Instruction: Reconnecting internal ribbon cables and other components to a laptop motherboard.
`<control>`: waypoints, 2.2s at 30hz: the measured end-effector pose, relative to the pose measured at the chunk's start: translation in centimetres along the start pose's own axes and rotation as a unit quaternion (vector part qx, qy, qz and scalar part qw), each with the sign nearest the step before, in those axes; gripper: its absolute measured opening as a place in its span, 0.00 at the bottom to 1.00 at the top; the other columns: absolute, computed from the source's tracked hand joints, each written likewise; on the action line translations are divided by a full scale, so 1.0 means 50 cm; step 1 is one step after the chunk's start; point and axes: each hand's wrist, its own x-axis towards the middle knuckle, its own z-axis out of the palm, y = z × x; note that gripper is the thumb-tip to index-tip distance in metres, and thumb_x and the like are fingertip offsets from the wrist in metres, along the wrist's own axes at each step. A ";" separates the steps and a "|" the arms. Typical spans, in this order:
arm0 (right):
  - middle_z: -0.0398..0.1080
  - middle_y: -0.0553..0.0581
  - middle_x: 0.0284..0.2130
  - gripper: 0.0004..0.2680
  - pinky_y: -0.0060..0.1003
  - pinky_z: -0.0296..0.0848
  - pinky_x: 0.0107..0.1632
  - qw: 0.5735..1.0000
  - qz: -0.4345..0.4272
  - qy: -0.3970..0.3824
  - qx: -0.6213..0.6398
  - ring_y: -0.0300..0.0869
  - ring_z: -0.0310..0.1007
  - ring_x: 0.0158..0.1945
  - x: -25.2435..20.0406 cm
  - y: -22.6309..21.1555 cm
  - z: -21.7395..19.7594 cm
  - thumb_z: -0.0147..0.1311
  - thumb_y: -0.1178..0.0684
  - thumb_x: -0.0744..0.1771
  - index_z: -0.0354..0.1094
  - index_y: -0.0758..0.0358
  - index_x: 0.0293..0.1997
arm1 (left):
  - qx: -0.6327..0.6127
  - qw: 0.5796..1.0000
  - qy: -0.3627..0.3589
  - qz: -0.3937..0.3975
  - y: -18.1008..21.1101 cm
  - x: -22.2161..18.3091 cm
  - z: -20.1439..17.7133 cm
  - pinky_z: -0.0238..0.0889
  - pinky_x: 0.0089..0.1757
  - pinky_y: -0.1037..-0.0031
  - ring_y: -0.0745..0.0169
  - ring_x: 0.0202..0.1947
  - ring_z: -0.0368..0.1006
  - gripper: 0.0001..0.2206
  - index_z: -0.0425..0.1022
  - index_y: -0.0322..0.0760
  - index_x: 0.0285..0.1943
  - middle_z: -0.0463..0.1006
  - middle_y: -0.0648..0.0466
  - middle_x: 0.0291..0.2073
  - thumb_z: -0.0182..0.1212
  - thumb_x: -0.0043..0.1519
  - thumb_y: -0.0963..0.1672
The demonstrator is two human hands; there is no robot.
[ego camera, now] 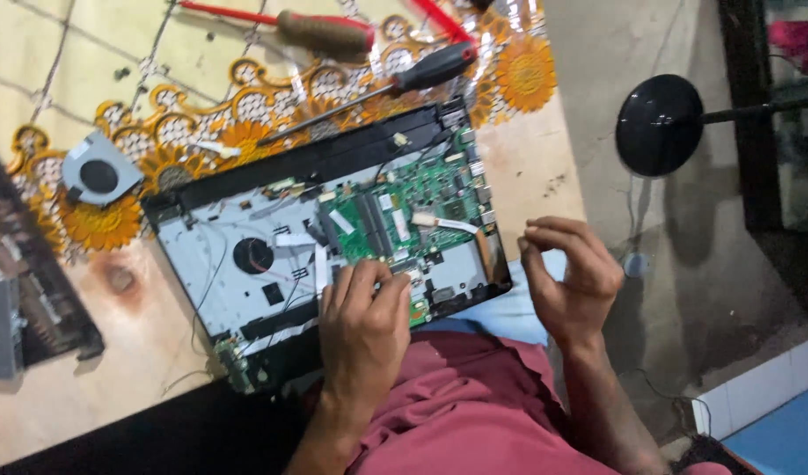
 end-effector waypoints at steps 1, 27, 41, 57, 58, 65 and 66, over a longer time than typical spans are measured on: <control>0.71 0.64 0.39 0.06 0.34 0.72 0.46 1.000 -0.001 0.006 -0.005 0.45 0.72 0.41 0.007 0.010 -0.009 0.58 0.72 0.60 0.69 0.75 0.36 | -0.004 1.000 0.001 0.006 0.001 -0.004 0.010 0.59 0.36 0.67 0.59 0.33 0.63 0.07 0.77 0.37 0.36 0.69 0.55 0.34 0.66 0.50 0.38; 0.73 0.69 0.45 0.05 0.39 0.72 0.49 0.992 -0.076 -0.047 -0.089 0.50 0.72 0.47 0.058 -0.024 0.050 0.60 0.71 0.65 0.72 0.77 0.42 | 0.053 0.998 -0.045 -0.002 0.038 -0.134 0.135 0.50 0.46 0.52 0.42 0.48 0.59 0.24 0.64 0.10 0.60 0.58 0.31 0.61 0.55 0.56 0.38; 0.74 0.61 0.42 0.04 0.35 0.74 0.42 0.962 -0.213 -0.165 -0.046 0.44 0.74 0.41 0.179 -0.209 0.239 0.59 0.65 0.62 0.74 0.69 0.38 | 0.078 0.996 0.043 -0.011 0.037 -0.145 0.174 0.59 0.38 0.64 0.55 0.32 0.62 0.20 0.70 0.14 0.57 0.69 0.38 0.50 0.56 0.56 0.36; 0.70 0.59 0.33 0.05 0.32 0.77 0.33 0.943 -0.145 -0.289 -0.074 0.43 0.71 0.31 0.320 -0.265 0.565 0.60 0.56 0.63 0.77 0.64 0.38 | 0.152 0.985 0.081 0.035 0.011 -0.208 0.337 0.63 0.38 0.71 0.58 0.41 0.64 0.20 0.69 0.28 0.63 0.65 0.43 0.65 0.59 0.60 0.39; 0.70 0.59 0.33 0.05 0.32 0.77 0.33 0.943 -0.145 -0.289 -0.076 0.43 0.71 0.31 0.315 -0.268 0.568 0.60 0.56 0.63 0.77 0.64 0.38 | 0.149 0.985 0.080 0.035 0.008 -0.200 0.323 0.63 0.38 0.71 0.58 0.41 0.64 0.20 0.69 0.28 0.63 0.65 0.43 0.65 0.59 0.60 0.39; 0.70 0.59 0.27 0.03 0.35 0.72 0.31 0.941 -0.166 -0.268 -0.122 0.46 0.69 0.29 0.308 -0.259 0.580 0.57 0.60 0.63 0.73 0.66 0.29 | 0.046 0.988 0.146 -0.030 0.019 -0.151 0.214 0.63 0.31 0.74 0.65 0.29 0.73 0.24 0.63 0.22 0.64 0.78 0.42 0.46 0.66 0.61 0.40; 0.72 0.63 0.29 0.02 0.42 0.76 0.38 0.943 -0.151 -0.277 -0.111 0.53 0.74 0.34 0.306 -0.265 0.577 0.56 0.60 0.63 0.74 0.67 0.32 | 0.063 0.984 0.167 -0.025 0.016 -0.148 0.212 0.63 0.32 0.75 0.66 0.28 0.72 0.22 0.65 0.24 0.62 0.78 0.42 0.47 0.65 0.61 0.40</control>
